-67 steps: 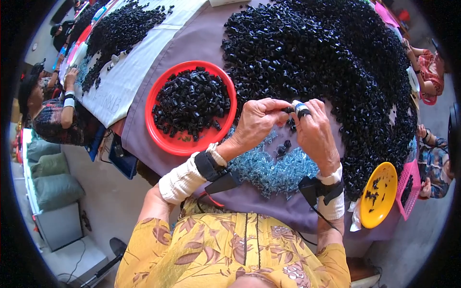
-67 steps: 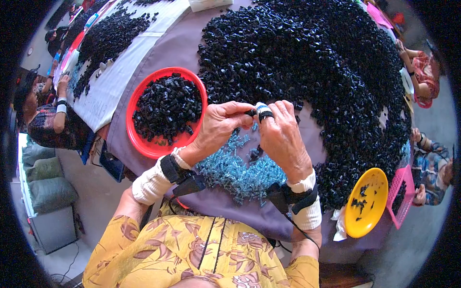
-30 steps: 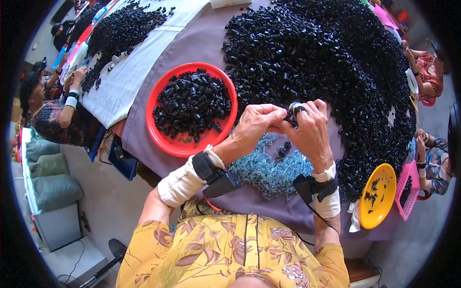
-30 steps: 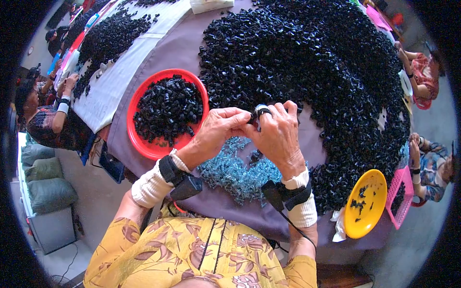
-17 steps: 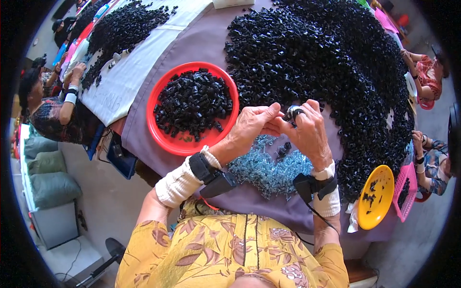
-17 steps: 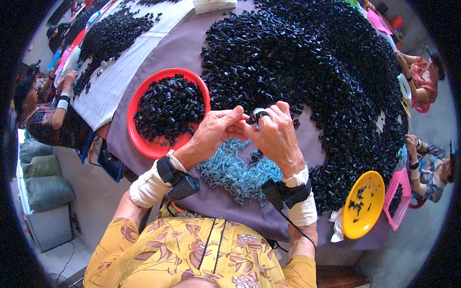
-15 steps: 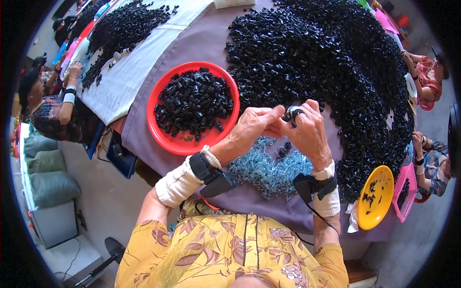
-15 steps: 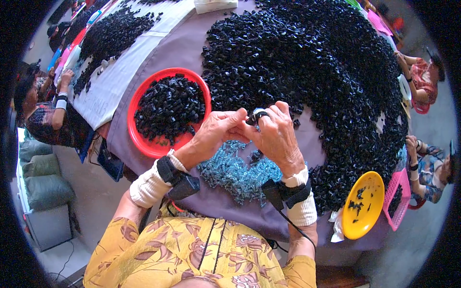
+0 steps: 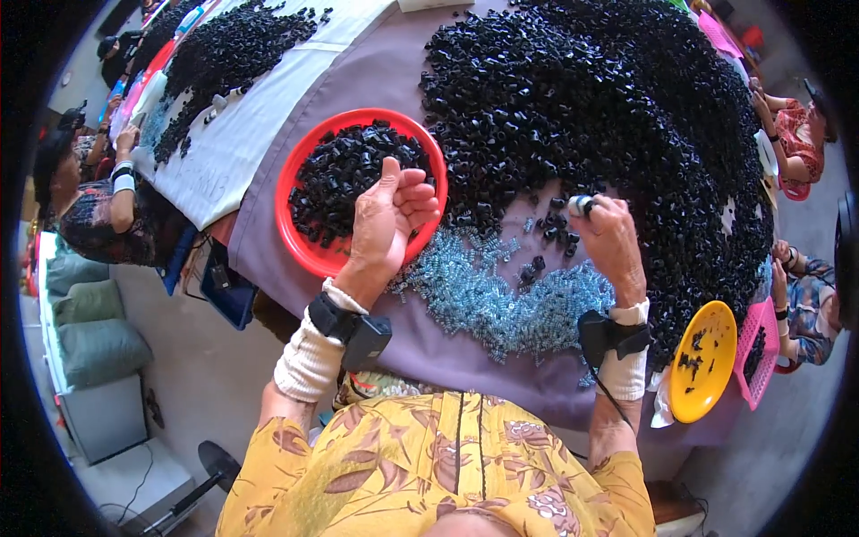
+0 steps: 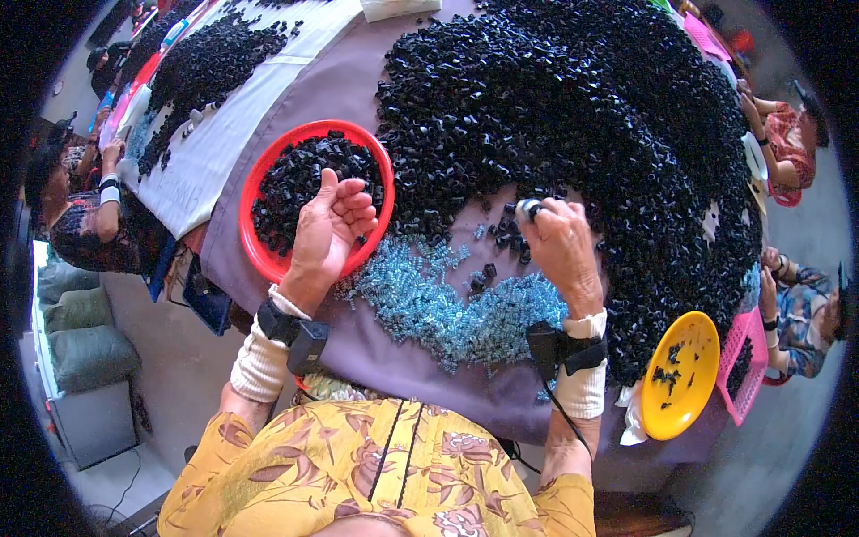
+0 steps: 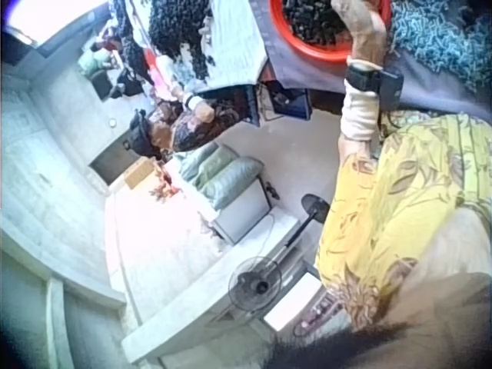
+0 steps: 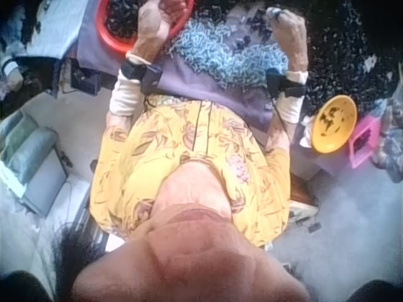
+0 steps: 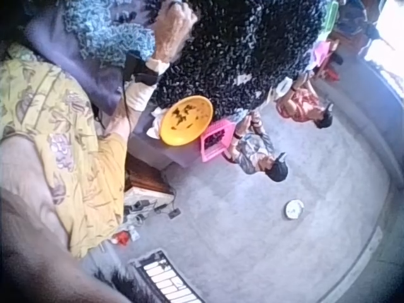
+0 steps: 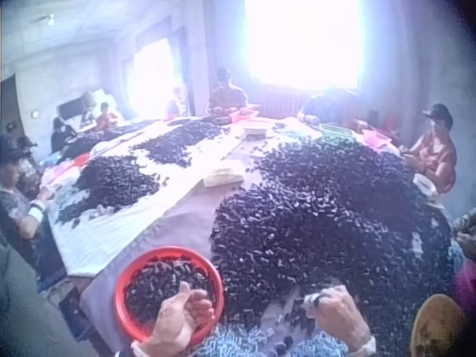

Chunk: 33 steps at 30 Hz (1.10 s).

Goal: Sorting small black plastic components from a large pile into smaller containers and groups.

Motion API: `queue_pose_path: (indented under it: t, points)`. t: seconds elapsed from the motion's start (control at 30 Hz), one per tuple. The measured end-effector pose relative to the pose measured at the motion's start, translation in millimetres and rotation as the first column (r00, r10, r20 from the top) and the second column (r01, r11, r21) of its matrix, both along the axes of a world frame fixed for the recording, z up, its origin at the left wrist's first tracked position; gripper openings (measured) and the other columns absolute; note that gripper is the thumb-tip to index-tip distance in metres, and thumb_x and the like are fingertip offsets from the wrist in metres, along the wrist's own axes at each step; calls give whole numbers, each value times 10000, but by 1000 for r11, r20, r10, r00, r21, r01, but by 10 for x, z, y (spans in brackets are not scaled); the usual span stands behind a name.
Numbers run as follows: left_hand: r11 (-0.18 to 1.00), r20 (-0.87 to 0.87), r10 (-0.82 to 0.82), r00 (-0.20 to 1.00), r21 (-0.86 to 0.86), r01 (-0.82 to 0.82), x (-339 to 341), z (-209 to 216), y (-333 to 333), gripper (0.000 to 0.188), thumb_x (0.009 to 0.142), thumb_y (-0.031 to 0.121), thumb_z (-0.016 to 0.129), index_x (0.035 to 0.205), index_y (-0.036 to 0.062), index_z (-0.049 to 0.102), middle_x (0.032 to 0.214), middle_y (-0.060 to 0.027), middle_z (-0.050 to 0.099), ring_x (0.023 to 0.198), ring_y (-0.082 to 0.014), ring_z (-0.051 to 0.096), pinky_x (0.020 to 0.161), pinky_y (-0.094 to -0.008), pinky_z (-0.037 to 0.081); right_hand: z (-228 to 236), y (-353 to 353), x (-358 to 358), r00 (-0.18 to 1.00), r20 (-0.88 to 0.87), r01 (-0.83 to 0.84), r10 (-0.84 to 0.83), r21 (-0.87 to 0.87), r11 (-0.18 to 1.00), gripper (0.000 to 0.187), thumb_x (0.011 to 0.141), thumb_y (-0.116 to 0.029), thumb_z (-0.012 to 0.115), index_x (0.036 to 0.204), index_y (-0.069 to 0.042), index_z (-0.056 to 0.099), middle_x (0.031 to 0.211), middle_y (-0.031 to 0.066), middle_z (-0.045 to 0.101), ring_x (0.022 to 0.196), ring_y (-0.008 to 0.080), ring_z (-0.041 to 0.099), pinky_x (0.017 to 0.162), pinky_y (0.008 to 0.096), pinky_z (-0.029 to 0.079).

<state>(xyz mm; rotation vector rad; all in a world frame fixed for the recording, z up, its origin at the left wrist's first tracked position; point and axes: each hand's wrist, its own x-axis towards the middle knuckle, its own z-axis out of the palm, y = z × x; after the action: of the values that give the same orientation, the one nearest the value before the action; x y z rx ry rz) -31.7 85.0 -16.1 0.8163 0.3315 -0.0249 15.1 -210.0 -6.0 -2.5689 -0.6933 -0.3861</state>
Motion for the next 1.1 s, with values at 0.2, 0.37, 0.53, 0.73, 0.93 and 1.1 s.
queue_pose_path:
  t: [0.2,0.37,0.53,0.73,0.93,1.1]
  points:
    - [978,-35,-189,981,82,191,-52,-3,-166,340,927,338,501,958,16,606,783,-67,644,694,-156,631,655,-304,536,-228,81,-94,992,-37,-125,120,-316,940,87,692,-115,654,673,-47,601,798,80,559,827,234,528,763,371,388]
    - [914,-56,-330,943,233,333,-41,8,-458,210,903,204,560,996,20,605,818,-65,647,708,-137,630,654,-285,536,-259,100,-108,995,0,-96,102,-354,930,93,687,-129,647,704,-48,605,803,79,554,846,230,517,777,369,381]
    - [878,1,-420,908,253,406,20,-48,-729,238,870,128,605,1070,2,584,901,-82,642,791,-144,633,701,-269,537,-80,164,-163,976,-204,-50,82,158,986,170,701,-125,674,793,-4,596,827,117,596,840,301,549,759,385,427]
    - [868,103,-470,877,234,438,112,22,-850,297,871,124,603,1131,-14,560,945,-97,638,817,-153,632,728,-272,538,115,301,-115,958,-219,-99,183,345,933,171,712,-127,698,809,-14,614,833,118,627,850,309,575,733,368,450]
    - [928,65,-340,938,183,324,192,79,-677,167,896,118,553,1022,8,554,928,-130,644,801,-186,649,724,-308,546,-51,249,0,991,-59,-113,122,140,984,151,703,-134,691,781,-24,625,784,94,594,785,283,550,744,377,406]
    - [923,12,-308,951,247,295,188,-9,-596,172,890,127,562,1025,19,564,883,-96,647,759,-155,640,696,-294,542,-251,293,-30,983,17,-177,183,-177,968,59,680,-95,630,727,-62,641,835,71,525,890,250,487,791,385,372]
